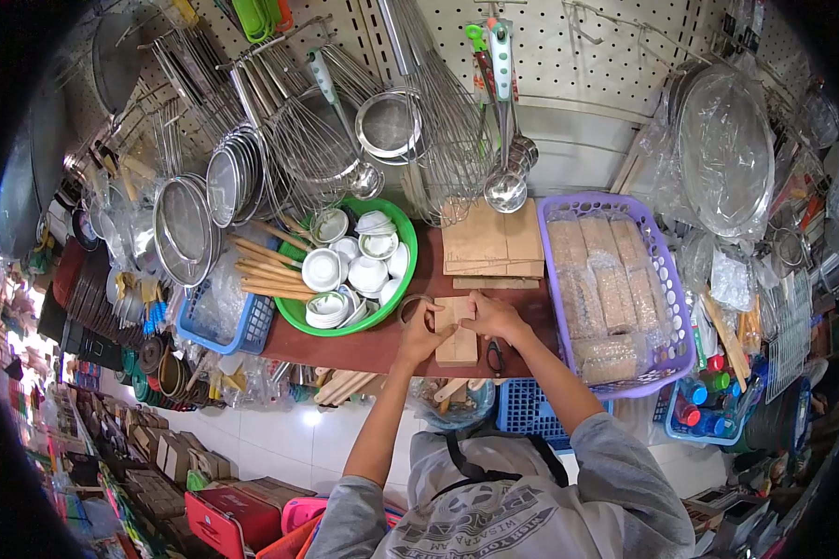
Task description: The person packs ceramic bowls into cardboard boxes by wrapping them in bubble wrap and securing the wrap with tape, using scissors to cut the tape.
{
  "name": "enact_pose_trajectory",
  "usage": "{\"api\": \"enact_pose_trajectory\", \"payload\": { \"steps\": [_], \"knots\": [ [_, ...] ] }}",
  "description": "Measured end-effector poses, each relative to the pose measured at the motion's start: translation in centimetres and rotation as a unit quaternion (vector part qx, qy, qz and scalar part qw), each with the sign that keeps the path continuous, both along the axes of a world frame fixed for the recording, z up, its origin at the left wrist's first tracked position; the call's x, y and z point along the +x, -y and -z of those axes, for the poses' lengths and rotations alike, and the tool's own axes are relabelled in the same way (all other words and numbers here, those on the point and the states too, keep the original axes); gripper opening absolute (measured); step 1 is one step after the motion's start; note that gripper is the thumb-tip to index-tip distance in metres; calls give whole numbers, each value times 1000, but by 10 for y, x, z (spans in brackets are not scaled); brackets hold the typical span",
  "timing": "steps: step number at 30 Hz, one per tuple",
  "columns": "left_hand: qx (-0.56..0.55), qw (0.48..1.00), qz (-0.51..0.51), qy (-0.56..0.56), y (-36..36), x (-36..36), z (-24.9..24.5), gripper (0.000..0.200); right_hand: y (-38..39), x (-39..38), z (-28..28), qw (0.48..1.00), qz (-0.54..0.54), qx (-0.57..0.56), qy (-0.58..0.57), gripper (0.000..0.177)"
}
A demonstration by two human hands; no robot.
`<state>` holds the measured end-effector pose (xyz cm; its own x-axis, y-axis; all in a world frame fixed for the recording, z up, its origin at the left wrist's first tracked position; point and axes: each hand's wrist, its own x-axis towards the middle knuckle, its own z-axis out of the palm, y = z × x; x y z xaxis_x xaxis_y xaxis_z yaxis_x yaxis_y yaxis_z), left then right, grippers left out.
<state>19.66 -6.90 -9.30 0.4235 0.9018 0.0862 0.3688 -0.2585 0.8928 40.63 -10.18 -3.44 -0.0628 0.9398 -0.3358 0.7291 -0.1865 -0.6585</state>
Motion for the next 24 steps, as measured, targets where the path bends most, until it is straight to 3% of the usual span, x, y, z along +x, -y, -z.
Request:
{"api": "enact_pose_trajectory", "payload": {
  "steps": [12,18,24],
  "knots": [
    [-2,1000,-19,-20,10,2,-5,50,-1,0,-1,997,25,-45,-49,53],
    [60,997,-2,45,7,1,8,41,-13,4,19,991,33,-96,-89,58],
    [-85,989,-34,115,8,-1,6,37,-20,6,21,986,4,-119,-115,52]
  ]
}}
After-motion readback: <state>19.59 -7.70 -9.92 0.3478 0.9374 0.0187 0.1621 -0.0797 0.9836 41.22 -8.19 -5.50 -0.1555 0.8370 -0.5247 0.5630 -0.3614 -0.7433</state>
